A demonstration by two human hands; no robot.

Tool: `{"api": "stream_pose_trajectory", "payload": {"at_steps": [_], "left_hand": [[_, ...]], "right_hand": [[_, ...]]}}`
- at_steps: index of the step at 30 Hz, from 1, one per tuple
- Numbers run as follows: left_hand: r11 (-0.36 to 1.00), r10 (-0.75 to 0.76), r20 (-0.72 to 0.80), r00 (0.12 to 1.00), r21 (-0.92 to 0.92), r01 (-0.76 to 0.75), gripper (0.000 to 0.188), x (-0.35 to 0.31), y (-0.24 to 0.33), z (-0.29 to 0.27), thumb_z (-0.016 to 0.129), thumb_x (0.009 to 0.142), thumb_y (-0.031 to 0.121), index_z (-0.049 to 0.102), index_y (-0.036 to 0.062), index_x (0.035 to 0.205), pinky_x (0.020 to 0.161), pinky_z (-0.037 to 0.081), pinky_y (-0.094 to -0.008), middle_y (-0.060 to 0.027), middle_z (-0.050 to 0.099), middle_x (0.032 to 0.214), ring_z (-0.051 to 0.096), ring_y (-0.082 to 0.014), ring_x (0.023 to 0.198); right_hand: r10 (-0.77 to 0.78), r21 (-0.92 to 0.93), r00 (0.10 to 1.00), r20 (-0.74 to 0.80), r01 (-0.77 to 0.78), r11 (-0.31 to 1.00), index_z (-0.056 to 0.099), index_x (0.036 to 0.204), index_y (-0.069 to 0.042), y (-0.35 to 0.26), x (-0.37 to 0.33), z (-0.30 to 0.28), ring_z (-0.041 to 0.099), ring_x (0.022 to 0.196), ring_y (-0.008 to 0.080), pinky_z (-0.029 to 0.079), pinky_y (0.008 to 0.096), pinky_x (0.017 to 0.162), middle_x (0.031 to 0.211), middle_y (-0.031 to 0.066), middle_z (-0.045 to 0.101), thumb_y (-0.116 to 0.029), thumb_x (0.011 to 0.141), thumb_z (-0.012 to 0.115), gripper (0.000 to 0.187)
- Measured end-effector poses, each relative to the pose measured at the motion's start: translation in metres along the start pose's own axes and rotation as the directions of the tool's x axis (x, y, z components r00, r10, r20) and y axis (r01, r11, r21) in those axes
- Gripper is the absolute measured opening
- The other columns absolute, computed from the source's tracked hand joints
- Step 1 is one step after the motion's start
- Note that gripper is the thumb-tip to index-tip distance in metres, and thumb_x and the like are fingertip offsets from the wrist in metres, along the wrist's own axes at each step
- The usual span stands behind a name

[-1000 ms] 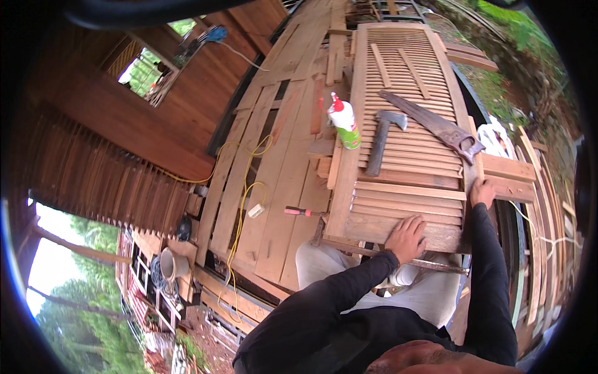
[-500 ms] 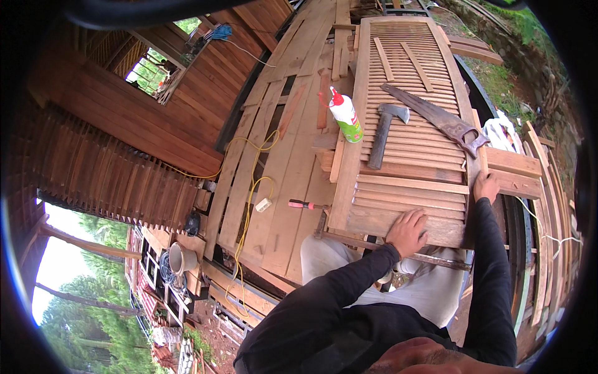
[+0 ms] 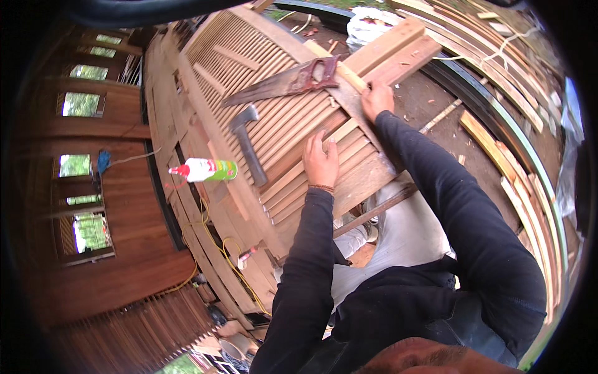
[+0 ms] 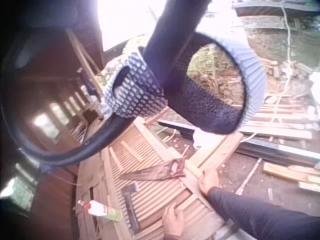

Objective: The person assembles a wooden slatted structure by applying glue to thin wooden strips and inserting them into a frame. They use a hammer to tap the strips into place and a saw to trim excess length.

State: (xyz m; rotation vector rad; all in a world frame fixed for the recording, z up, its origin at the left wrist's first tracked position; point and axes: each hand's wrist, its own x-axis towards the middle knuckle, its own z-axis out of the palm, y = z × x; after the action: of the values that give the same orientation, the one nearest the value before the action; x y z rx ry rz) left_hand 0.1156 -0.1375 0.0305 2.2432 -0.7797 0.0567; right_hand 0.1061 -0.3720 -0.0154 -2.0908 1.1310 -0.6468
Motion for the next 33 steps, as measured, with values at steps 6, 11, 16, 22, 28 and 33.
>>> {"api": "stream_pose_trajectory", "payload": {"at_steps": [6,11,16,22,28,33], "left_hand": [[0.996,0.011,0.261,0.965,0.086,-0.035,0.038,0.029,-0.005,0.030,0.056,0.104,0.035,0.069,0.0039,0.122,0.093,0.052,-0.0493,-0.0228,0.071,0.115,0.068,-0.0414,0.107],[0.967,-0.049,0.303,0.952,0.254,-0.031,0.043,0.038,0.000,0.032,0.048,0.106,0.044,0.072,0.0083,0.106,0.079,0.054,-0.0577,-0.0249,0.073,0.097,0.070,-0.0468,0.090],[0.941,-0.093,0.262,0.961,0.338,-0.001,0.050,0.041,0.006,0.039,0.045,0.106,0.044,0.076,0.0070,0.092,0.077,0.053,-0.0597,-0.0269,0.072,0.087,0.069,-0.0490,0.082],[0.926,-0.137,0.254,0.958,0.377,0.032,0.054,0.048,0.001,0.039,0.043,0.107,0.047,0.077,0.0068,0.091,0.077,0.053,-0.0597,-0.0291,0.071,0.087,0.069,-0.0501,0.083],[0.917,-0.090,0.241,0.966,0.398,-0.014,0.056,0.053,0.004,0.037,0.045,0.106,0.046,0.077,0.0043,0.088,0.076,0.055,-0.0597,-0.0304,0.070,0.083,0.070,-0.0507,0.079],[0.915,-0.097,0.222,0.970,0.404,-0.001,0.055,0.054,-0.003,0.042,0.044,0.106,0.046,0.078,0.0044,0.092,0.077,0.055,-0.0596,-0.0308,0.071,0.084,0.070,-0.0504,0.080]], "right_hand": [[0.051,0.057,0.997,0.058,-0.054,0.997,0.068,0.115,-0.002,-0.006,-0.007,0.001,0.059,0.120,0.0429,0.049,0.0543,0.102,0.122,0.0242,0.066,-0.020,0.092,0.057,0.031],[0.046,0.011,0.996,0.074,-0.047,0.999,0.066,0.117,-0.001,-0.014,-0.011,-0.002,0.057,0.121,0.0431,0.048,0.0557,0.103,0.123,0.0231,0.064,-0.021,0.091,0.059,0.033],[0.029,-0.002,0.998,0.051,-0.029,1.000,0.065,0.115,-0.001,-0.015,-0.012,-0.006,0.057,0.120,0.0420,0.049,0.0541,0.102,0.120,0.0233,0.063,-0.022,0.090,0.060,0.033],[0.028,-0.013,0.997,0.069,-0.027,1.000,0.064,0.116,0.000,-0.018,-0.014,-0.008,0.056,0.121,0.0417,0.049,0.0542,0.102,0.123,0.0235,0.062,-0.023,0.090,0.060,0.034],[0.037,-0.003,0.996,0.083,-0.037,0.999,0.064,0.118,-0.001,-0.016,-0.009,-0.007,0.055,0.123,0.0413,0.048,0.0545,0.103,0.124,0.0226,0.062,-0.023,0.091,0.061,0.035],[0.069,-0.013,0.990,0.122,-0.068,0.998,0.064,0.121,-0.002,-0.019,-0.010,-0.011,0.054,0.125,0.0401,0.046,0.0536,0.106,0.127,0.0212,0.061,-0.024,0.091,0.061,0.037]]}}
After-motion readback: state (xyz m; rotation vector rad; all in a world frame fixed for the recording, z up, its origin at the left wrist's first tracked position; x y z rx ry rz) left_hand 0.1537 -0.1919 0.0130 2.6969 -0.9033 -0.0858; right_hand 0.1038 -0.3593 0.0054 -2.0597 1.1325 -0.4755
